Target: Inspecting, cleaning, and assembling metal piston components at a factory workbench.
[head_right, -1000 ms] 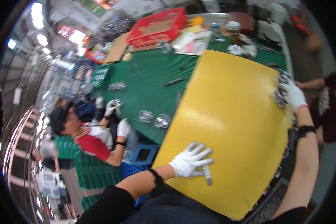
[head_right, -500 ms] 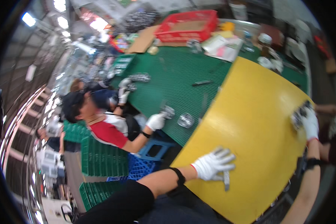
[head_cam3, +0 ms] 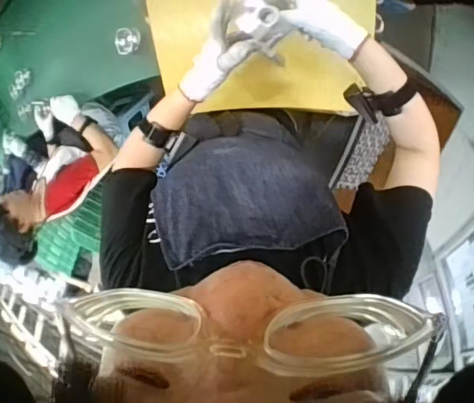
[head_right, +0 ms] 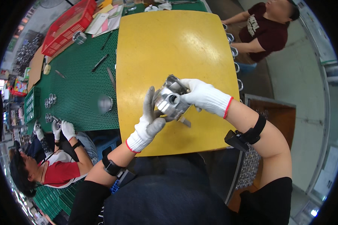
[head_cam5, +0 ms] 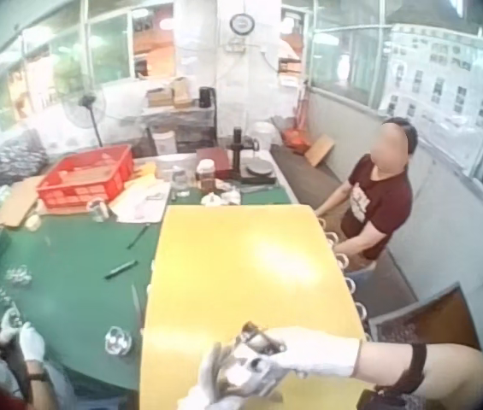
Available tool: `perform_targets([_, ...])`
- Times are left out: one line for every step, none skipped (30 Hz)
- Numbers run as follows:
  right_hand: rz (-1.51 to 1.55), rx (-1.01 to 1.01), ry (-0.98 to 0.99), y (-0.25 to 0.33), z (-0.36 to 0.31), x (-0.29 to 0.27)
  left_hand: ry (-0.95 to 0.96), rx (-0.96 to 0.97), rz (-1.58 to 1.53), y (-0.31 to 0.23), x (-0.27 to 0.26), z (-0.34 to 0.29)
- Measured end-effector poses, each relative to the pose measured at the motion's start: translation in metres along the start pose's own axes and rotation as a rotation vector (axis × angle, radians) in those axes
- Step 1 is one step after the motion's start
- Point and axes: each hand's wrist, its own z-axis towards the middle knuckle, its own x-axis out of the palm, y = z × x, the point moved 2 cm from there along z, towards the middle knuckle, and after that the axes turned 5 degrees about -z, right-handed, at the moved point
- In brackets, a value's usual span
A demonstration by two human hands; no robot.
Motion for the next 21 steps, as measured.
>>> perform_targets([0.019,-0.036,0.020,0.001,-0.006,0.010,0.013,-0.007,-0.018,-0.001,0.003,-0.004])
perform_targets([-0.001,-0.053,0.031,0.003,-0.011,0.016,0.022,0.027,-0.095,-0.002,0.007,-0.007])
perform_targets([0.003,-0.035,0.013,0.004,-0.013,0.022,0.038,0.057,-0.170,-0.006,0.010,-0.009])
perform_targets([0.010,-0.022,0.011,0.006,-0.013,0.029,0.005,-0.130,-0.243,-0.020,0.009,-0.013])
perform_targets([0.015,-0.011,0.010,0.007,-0.012,0.035,-0.064,-0.200,-0.263,-0.016,0.002,-0.016])
perform_targets([0.032,-0.032,0.016,0.004,-0.009,0.039,-0.135,-0.264,-0.266,-0.018,-0.001,-0.016])
perform_targets([0.013,-0.016,-0.003,0.001,-0.008,0.042,-0.196,-0.333,-0.269,-0.022,-0.003,-0.014])
perform_targets([0.029,-0.037,0.021,-0.012,-0.003,0.039,-0.246,-0.402,-0.254,-0.028,-0.004,-0.013])
perform_targets([0.048,-0.064,0.051,-0.021,0.001,0.038,-0.307,-0.403,-0.273,-0.028,-0.010,-0.015])
perform_targets([0.043,-0.043,0.035,-0.011,-0.008,0.036,-0.270,-0.403,-0.398,-0.028,-0.022,-0.021])
perform_targets([-0.029,-0.070,0.033,-0.016,-0.006,0.033,-0.234,-0.403,-0.523,-0.027,-0.035,-0.026])
perform_targets([0.024,-0.091,0.019,-0.030,-0.001,0.033,-0.208,-0.420,-0.544,-0.024,-0.045,-0.031])
perform_targets([0.088,-0.122,0.009,-0.044,0.002,0.029,-0.188,-0.440,-0.551,-0.023,-0.048,-0.032])
perform_targets([0.058,-0.116,0.014,-0.057,0.002,0.023,-0.209,-0.437,-0.571,-0.021,-0.047,-0.034])
perform_targets([0.066,-0.108,0.009,-0.060,0.002,0.022,-0.234,-0.450,-0.612,-0.018,-0.050,-0.034])
perform_targets([0.028,-0.109,0.001,-0.063,0.001,0.021,-0.213,-0.469,-0.657,-0.017,-0.052,-0.036])
perform_targets([-0.008,-0.111,-0.007,-0.066,0.001,0.022,-0.193,-0.488,-0.699,-0.018,-0.052,-0.040])
perform_targets([-0.051,-0.139,0.028,-0.062,0.000,0.025,-0.201,-0.508,-0.749,-0.021,-0.052,-0.043])
perform_targets([-0.117,-0.231,0.005,-0.071,0.003,0.029,-0.204,-0.518,-0.753,-0.021,-0.051,-0.043])
perform_targets([-0.238,-0.372,-0.088,-0.086,0.013,0.035,-0.207,-0.515,-0.744,-0.023,-0.050,-0.044])
perform_targets([-0.363,-0.515,-0.175,-0.097,0.018,0.038,-0.216,-0.508,-0.734,-0.027,-0.048,-0.047])
